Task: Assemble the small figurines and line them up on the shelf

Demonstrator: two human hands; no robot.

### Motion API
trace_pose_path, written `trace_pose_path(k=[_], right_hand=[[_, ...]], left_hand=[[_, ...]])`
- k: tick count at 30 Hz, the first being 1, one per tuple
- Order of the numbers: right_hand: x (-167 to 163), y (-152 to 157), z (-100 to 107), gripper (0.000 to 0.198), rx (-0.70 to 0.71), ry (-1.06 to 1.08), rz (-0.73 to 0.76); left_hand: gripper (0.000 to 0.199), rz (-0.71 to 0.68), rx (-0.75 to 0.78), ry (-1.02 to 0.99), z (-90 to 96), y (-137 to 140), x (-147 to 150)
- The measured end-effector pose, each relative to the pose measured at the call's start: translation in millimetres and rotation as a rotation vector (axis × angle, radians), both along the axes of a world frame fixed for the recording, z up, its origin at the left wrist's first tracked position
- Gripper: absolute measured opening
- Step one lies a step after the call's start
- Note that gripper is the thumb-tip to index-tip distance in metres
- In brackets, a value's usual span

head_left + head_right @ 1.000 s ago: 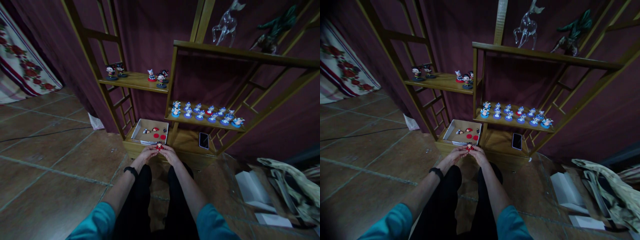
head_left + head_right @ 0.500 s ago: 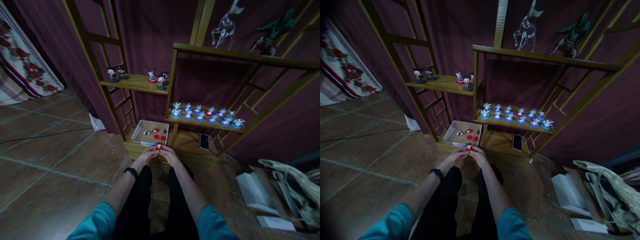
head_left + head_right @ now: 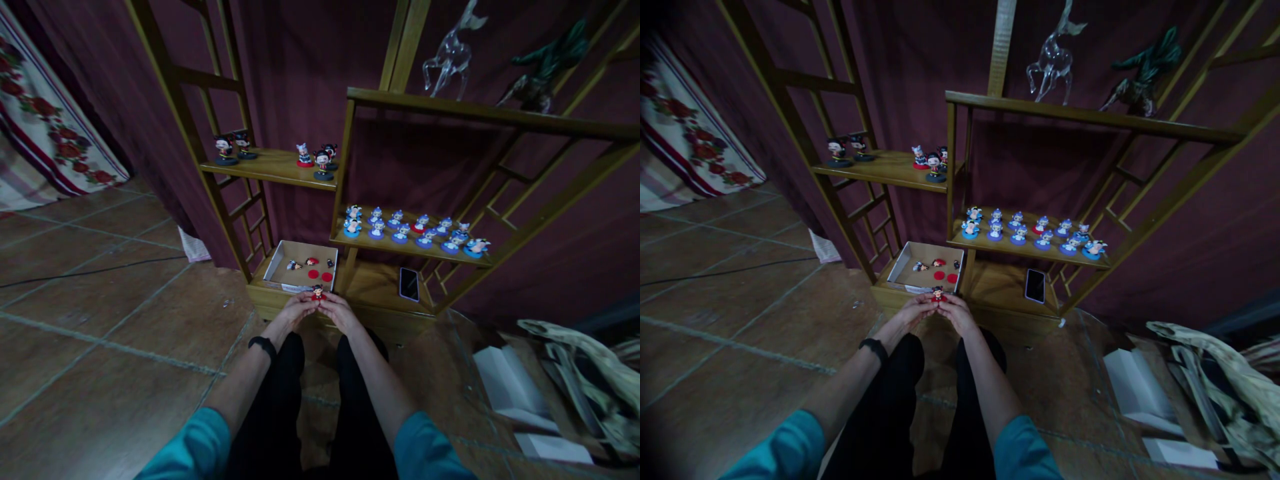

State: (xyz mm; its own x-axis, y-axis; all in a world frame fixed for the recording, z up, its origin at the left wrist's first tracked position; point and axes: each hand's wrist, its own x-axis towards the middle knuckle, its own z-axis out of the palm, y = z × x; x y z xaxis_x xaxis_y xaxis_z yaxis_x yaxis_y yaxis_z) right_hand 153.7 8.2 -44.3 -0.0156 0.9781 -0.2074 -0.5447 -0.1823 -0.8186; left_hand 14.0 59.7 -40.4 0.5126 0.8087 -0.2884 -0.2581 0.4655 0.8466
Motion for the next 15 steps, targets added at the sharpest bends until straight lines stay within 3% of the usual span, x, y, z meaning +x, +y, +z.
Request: trace_pose_path(k=[7,15], right_hand=[[1.8,-0.5,-1.7,0.036,0.015,0.010,-0.002],[1.7,-0.9,0.0,0.037,0.012,0.007,-0.022]], left_hand=[[0.036,-0.058,-0.049,-0.039,6.2,-1.9,-0.9],[0.036,-0.027,-0.049,-0.037,1.9,-0.3,-1.6]])
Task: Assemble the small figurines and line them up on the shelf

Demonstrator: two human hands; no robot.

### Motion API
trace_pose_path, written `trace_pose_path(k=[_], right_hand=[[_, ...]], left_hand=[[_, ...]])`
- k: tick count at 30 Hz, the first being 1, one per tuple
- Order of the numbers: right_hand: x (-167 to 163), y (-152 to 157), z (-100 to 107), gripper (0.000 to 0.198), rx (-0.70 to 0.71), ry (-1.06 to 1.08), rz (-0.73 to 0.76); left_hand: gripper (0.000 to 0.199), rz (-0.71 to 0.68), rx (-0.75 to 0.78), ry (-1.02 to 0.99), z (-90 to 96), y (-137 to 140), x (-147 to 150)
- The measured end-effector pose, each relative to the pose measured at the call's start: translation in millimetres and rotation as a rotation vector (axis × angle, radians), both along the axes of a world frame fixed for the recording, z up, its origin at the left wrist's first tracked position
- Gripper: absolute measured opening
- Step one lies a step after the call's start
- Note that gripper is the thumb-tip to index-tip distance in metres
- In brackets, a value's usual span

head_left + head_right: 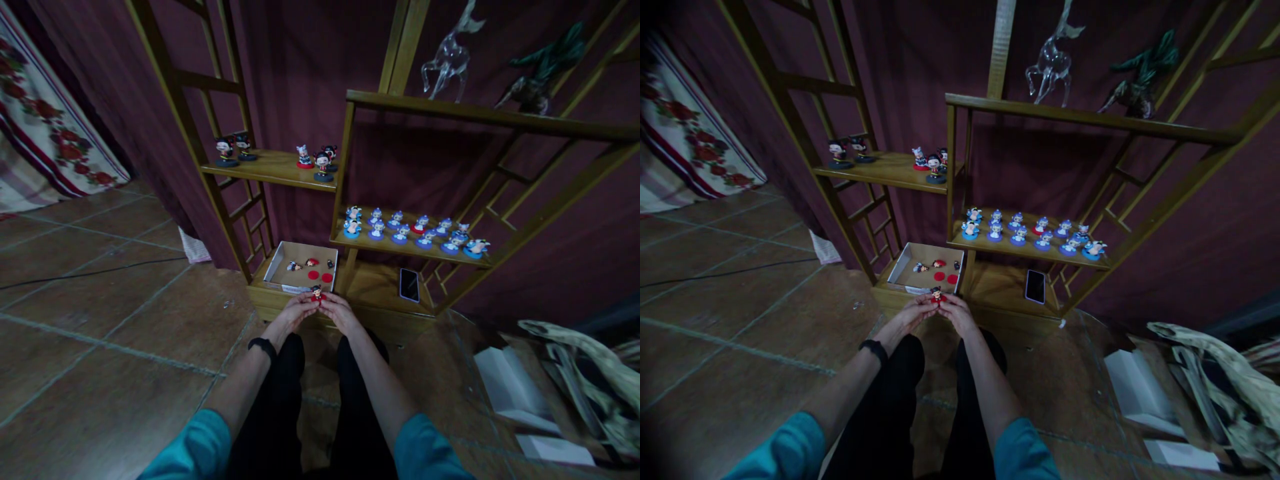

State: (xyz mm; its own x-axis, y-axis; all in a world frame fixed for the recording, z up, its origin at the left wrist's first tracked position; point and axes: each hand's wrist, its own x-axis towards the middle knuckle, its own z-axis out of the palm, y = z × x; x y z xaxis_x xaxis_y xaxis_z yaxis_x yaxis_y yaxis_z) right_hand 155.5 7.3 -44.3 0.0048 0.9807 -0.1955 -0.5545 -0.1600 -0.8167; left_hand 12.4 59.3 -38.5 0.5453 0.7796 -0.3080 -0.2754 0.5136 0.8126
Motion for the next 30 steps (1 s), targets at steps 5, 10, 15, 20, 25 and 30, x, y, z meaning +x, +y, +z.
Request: trace_pose_path(k=[5,10,15,20,25,30], right_hand=[[-0.5,-0.2,0.2,0.035,0.003,-0.020,-0.011],[-0.7,-0.2,0.3,0.037,0.020,-0.030,0.015],[0.3,-0.2,0.0,0.035,0.012,-0.034,0.005],[1.1,0.7,-0.5,0.035,0.003,-0.022,-0.018],[1.5,0.8,-1.7,0.033,-0.011,-0.016,-0.064],[2.8,1.9,-4.3,0.034,-0.052,-0.022,-0.102]], left_hand=[[0.034,0.033,0.018,0.020,-3.7,0.6,0.7],[0.035,0.028,0.045,0.001,-6.9,1.1,0.6],[0.034,-0.021,0.064,-0.009,-6.5,1.4,0.4],[0.034,-0.037,0.024,-0.034,-2.1,0.0,0.4],[0.031,-0.018,-0.035,-0.027,0.4,-0.3,-0.8],[0.033,0.002,-0.048,-0.023,0.3,0.0,-1.3]])
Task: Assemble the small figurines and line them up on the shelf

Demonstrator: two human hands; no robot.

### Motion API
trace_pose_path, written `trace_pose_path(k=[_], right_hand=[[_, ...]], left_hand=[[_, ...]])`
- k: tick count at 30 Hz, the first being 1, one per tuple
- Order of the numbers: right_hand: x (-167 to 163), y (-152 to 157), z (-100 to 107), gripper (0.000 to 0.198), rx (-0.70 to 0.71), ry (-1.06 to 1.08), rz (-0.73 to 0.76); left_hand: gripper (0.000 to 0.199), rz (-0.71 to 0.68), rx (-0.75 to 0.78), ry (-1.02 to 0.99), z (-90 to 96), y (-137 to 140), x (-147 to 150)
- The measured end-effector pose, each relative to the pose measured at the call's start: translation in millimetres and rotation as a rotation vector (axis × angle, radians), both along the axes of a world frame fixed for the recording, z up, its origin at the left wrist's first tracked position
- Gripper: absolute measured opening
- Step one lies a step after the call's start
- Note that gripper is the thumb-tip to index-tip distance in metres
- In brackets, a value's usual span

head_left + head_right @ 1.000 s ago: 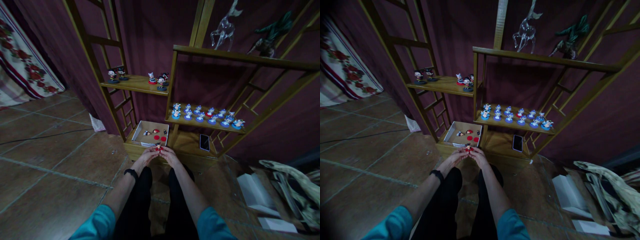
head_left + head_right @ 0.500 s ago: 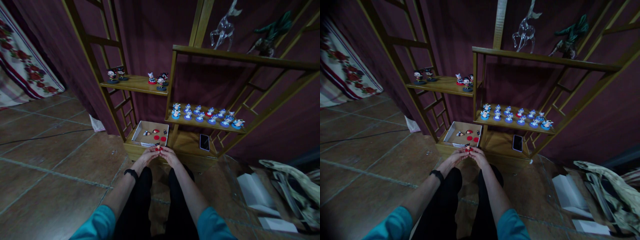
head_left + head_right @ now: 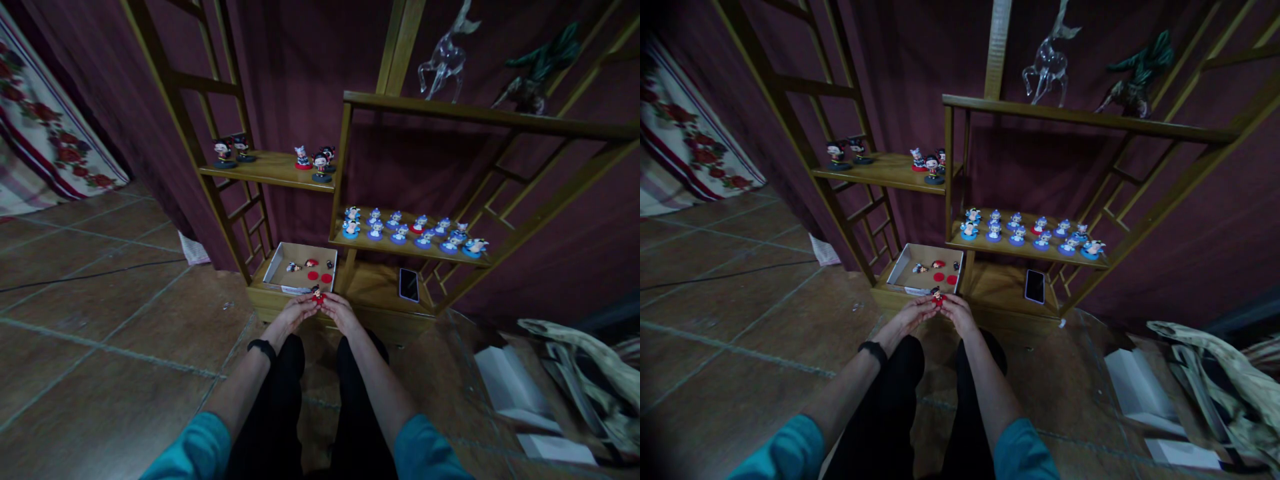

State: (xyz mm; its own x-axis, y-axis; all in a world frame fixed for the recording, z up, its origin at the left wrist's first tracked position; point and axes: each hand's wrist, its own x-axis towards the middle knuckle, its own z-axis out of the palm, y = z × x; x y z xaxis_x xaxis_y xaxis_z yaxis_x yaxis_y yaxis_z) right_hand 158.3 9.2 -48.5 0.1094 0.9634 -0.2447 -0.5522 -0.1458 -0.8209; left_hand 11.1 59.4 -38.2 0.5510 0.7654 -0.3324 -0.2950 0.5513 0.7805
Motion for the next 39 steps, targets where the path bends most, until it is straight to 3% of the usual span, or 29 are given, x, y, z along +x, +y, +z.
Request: trace_pose_path(k=[21,27,39], right_hand=[[-2.3,-3.8,9.2,0.038,0.017,-0.040,0.085],[0.0,-1.2,2.6,0.036,-0.003,-0.021,0.080],[-0.2,0.1,2.6,0.033,-0.043,-0.043,0.032]], left_hand=[[0.034,0.036,0.073,0.075,-5.6,1.9,1.8],[0.036,-0.030,0.070,0.092,-4.8,3.1,0.9],[0.036,0.017,0.086,0.133,-1.3,1.7,1.7]])
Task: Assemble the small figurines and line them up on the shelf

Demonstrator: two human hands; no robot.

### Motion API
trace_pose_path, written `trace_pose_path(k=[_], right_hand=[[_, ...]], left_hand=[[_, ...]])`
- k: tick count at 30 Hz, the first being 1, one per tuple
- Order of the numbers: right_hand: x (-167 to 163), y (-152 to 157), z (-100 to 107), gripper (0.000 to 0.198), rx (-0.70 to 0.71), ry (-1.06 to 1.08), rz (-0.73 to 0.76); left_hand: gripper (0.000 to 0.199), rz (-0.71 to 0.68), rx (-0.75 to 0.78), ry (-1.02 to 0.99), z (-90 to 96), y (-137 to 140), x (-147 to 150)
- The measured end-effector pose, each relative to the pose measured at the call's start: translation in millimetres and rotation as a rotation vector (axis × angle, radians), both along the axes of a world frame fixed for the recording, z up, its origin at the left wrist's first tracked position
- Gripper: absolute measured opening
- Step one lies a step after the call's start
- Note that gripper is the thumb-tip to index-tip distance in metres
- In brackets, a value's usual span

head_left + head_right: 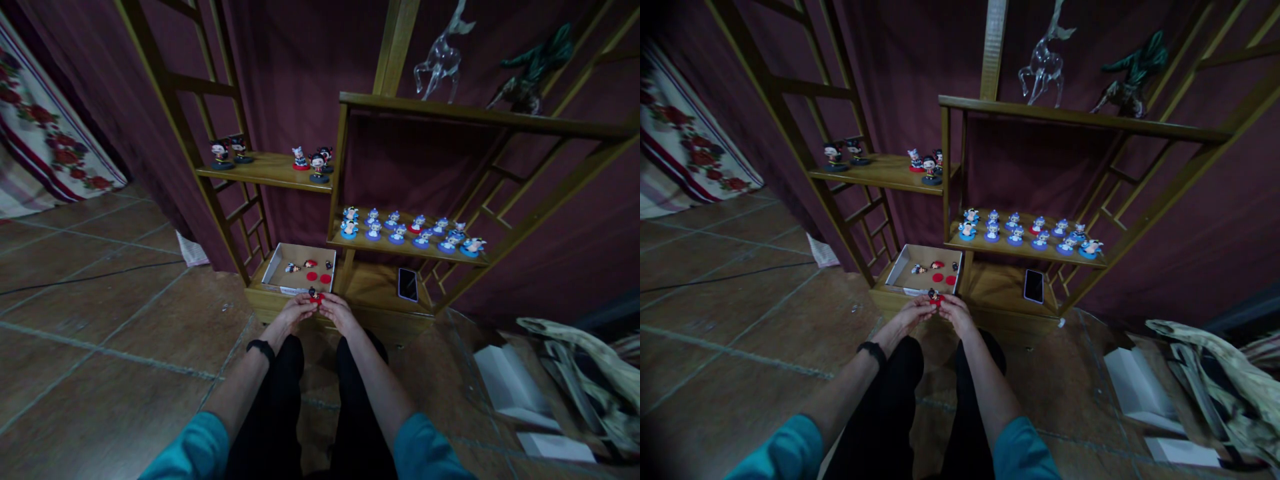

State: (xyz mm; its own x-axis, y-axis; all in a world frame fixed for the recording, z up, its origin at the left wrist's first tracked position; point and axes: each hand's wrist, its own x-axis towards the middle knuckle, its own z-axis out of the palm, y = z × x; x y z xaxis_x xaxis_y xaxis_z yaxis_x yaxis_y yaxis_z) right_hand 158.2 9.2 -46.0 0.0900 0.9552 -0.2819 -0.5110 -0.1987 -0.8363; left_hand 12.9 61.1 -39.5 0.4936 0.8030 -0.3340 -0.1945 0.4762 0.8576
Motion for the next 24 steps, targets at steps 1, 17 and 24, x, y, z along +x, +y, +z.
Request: trace_pose_path(k=[1,17,24], right_hand=[[-0.1,-0.4,0.7,0.033,0.004,-0.004,0.008],[-0.7,-2.9,4.2,0.036,0.024,-0.013,0.028],[-0.4,-1.4,0.9,0.035,0.014,-0.007,0.019]], left_hand=[[0.036,0.006,0.001,0.003,0.4,-0.3,0.1],[0.034,-0.050,0.016,0.008,6.4,-2.8,1.5],[0.032,-0.050,0.002,-0.006,6.2,-2.8,2.3]])
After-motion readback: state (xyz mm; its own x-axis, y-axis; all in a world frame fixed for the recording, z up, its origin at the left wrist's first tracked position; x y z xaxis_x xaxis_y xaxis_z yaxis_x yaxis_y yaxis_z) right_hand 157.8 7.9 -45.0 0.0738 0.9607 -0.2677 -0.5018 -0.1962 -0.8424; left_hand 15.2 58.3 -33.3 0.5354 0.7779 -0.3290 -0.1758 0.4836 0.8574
